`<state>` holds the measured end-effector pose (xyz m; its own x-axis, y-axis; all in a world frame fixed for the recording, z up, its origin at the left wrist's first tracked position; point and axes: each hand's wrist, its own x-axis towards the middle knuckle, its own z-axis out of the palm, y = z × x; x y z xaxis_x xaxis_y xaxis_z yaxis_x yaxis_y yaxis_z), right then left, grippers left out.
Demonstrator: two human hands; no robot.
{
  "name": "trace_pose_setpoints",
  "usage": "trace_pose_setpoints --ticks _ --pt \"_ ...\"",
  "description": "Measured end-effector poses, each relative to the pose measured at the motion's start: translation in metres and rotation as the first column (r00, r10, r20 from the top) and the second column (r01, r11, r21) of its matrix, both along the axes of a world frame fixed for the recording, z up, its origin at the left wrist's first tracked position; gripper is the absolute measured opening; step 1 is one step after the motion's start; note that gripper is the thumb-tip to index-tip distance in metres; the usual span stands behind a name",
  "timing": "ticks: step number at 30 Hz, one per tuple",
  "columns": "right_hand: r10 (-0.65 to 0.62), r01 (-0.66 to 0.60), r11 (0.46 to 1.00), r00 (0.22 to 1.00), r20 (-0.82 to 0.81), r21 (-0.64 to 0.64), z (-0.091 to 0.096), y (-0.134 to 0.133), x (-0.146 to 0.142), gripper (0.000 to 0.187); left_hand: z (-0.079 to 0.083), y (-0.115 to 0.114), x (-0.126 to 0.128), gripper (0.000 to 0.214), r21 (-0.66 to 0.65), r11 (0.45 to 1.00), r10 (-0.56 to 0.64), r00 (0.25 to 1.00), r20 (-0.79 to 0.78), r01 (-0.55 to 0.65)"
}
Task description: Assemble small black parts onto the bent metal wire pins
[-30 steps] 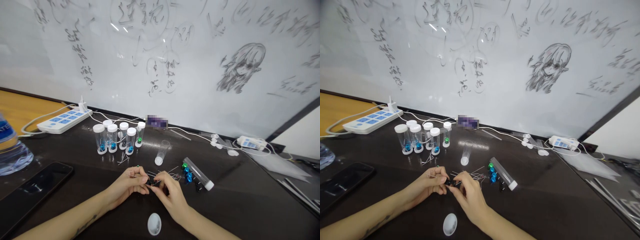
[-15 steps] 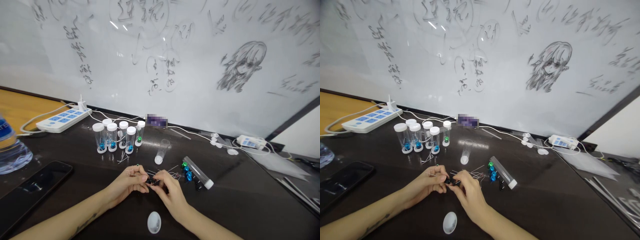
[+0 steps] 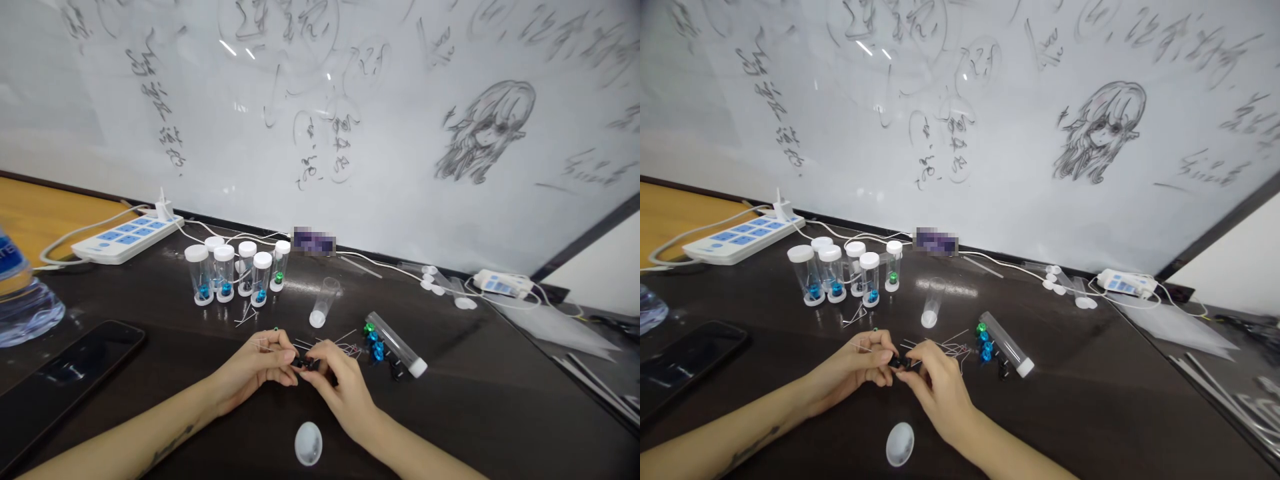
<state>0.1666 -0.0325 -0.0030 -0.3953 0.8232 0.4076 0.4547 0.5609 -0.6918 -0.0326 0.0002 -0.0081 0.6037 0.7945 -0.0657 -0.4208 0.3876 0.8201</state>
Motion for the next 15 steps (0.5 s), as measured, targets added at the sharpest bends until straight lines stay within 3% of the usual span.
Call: trace_pose_setpoints --ticks 8,12,15 --pt "0.0 0.001 1.0 1.0 0.02 -0.03 0.0029 -0.0026 0.0001 0.009 0.0007 -0.0014 -0.0001 0.01 0.013 1.0 -0.018 1.0 0.0 0.018" --pt "-0.007 0.009 0.999 0.998 0.058 -0.046 0.0053 -0.0039 0.0001 0.019 -0.0005 -0.0012 0.0003 0.009 0.02 0.999 -0.036 0.999 0.003 0.036" --pt "-0.013 0.015 0.999 0.999 0.044 -0.028 0.0027 -0.0021 -0.0001 0.012 -0.0011 -0.0012 -0.0004 0.01 0.016 1.0 -0.023 1.0 0.001 0.023"
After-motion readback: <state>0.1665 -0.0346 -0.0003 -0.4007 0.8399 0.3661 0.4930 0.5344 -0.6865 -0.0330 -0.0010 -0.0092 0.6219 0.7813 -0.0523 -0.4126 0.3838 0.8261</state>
